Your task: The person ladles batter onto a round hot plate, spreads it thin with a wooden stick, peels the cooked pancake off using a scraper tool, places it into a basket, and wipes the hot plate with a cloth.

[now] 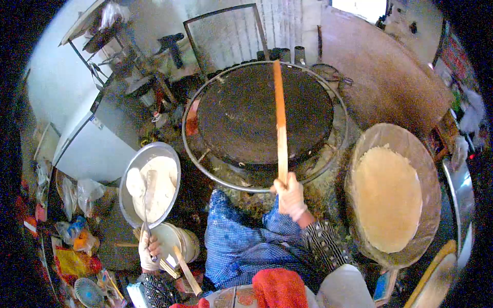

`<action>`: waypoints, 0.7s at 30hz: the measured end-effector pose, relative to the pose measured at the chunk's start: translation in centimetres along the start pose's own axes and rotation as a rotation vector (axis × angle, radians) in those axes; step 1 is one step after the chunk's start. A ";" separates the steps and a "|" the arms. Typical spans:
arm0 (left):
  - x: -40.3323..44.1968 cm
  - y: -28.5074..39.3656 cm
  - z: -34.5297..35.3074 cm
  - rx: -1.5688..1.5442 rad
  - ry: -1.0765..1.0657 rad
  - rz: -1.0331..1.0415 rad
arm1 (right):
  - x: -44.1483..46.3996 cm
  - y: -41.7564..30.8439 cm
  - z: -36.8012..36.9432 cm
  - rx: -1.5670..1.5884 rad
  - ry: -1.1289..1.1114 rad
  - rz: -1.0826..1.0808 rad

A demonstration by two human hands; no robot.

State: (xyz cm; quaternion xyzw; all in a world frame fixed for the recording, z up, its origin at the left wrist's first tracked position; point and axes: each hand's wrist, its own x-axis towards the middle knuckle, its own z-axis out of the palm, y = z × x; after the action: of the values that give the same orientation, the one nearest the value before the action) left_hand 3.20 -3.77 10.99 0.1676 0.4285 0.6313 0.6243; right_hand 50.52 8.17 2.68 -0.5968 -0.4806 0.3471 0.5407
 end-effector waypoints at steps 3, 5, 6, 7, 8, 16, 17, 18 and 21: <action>0.0 -0.3 6.6 0.317 -0.114 0.010 | 3.5 4.1 -1.2 -0.453 0.083 -0.049; 0.5 -1.8 10.2 0.491 -0.206 0.012 | 4.4 7.6 -2.4 -0.519 0.073 -0.041; 0.5 -2.8 12.5 0.611 -0.224 0.029 | 4.6 8.2 -2.9 -0.554 0.068 -0.038; 1.2 -3.8 13.6 0.746 -0.269 0.077 | 4.1 7.1 -3.2 -0.268 0.116 0.153; 2.4 -5.2 14.0 0.878 -0.321 0.126 | 3.8 6.8 -4.1 -0.348 0.121 0.104; 13.0 -12.5 17.2 1.972 -0.590 0.903 | 6.7 11.0 -7.9 -0.553 0.067 0.095; 14.1 -12.6 17.0 2.019 -0.645 0.916 | 6.4 10.2 -8.2 -0.326 0.028 0.187; 15.1 -12.8 17.0 2.062 -0.704 0.934 | 5.9 8.1 -8.4 -0.099 -0.006 0.272; 15.7 -12.4 17.8 2.054 -0.733 0.990 | 6.7 9.1 -8.4 -0.492 0.053 0.076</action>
State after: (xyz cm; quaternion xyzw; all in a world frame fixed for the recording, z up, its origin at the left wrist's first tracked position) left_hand 21.86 14.94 6.88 0.9045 0.4180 0.0803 -0.0271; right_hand 62.14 12.31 -4.10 -0.7372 -0.5134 0.2238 0.3780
